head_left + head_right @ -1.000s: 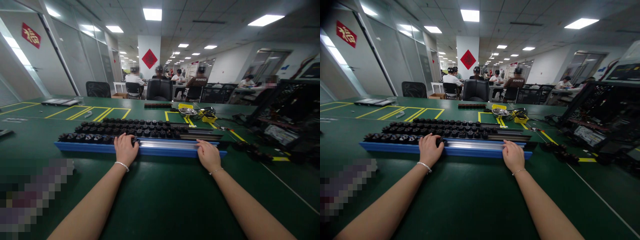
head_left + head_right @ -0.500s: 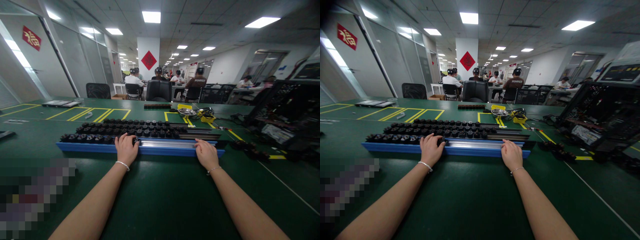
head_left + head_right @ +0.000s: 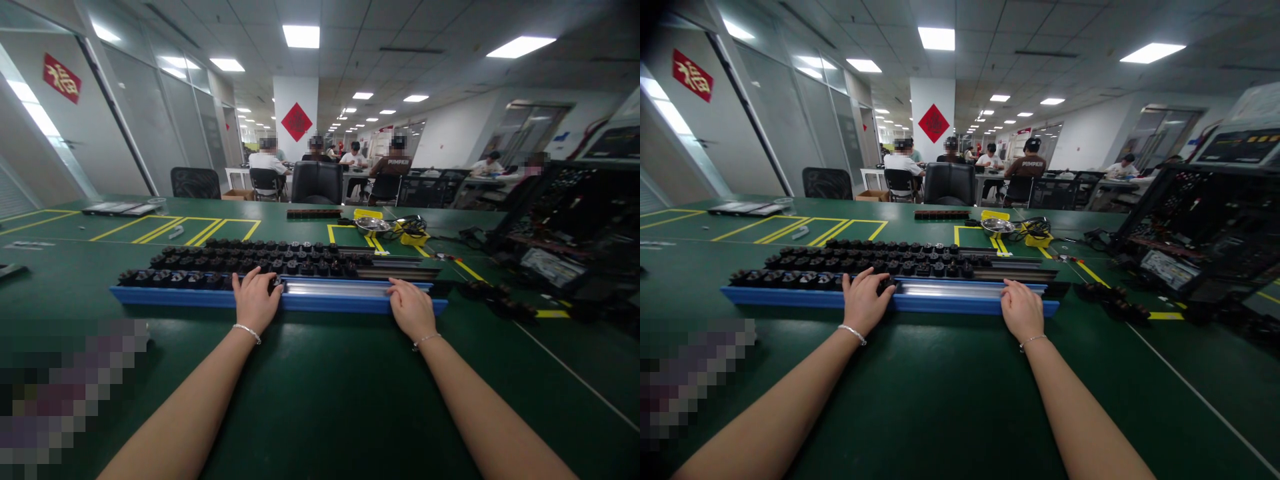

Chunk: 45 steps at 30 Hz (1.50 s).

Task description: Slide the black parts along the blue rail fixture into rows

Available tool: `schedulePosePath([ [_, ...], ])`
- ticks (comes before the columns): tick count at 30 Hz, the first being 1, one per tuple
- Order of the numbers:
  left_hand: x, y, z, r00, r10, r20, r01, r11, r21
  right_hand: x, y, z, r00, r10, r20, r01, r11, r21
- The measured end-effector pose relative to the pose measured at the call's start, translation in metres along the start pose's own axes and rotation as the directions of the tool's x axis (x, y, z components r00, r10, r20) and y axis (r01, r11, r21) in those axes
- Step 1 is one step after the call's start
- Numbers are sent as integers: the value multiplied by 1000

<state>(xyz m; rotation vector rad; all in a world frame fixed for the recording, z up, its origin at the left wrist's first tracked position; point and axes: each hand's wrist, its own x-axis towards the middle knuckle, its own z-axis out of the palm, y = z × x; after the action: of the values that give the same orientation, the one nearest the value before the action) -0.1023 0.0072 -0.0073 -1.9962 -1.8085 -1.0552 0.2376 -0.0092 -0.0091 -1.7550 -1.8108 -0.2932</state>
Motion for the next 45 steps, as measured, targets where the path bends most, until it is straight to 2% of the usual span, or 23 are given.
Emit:
schedulePosePath([
  [15, -3, 7, 1, 999, 44, -18, -43, 999, 27, -1, -3, -1, 1000, 9, -7, -9, 1000, 3],
  [20, -3, 11, 2, 997, 76, 3, -76, 997, -6, -1, -4, -2, 1000, 9, -2, -9, 1000, -1],
  [29, 0, 12, 7, 991, 124, 42, -125, 992, 32, -1, -3, 0, 1000, 10, -10, -10, 1000, -5],
  [35, -2, 22, 5, 997, 45, 69, -49, 997, 57, -1, -2, 2, 1000, 10, -12, -10, 1000, -1],
  [45, -3, 27, 3, 995, 54, 81, -57, 998, 31, -1, -1, 2, 1000, 14, -13, -14, 1000, 3],
])
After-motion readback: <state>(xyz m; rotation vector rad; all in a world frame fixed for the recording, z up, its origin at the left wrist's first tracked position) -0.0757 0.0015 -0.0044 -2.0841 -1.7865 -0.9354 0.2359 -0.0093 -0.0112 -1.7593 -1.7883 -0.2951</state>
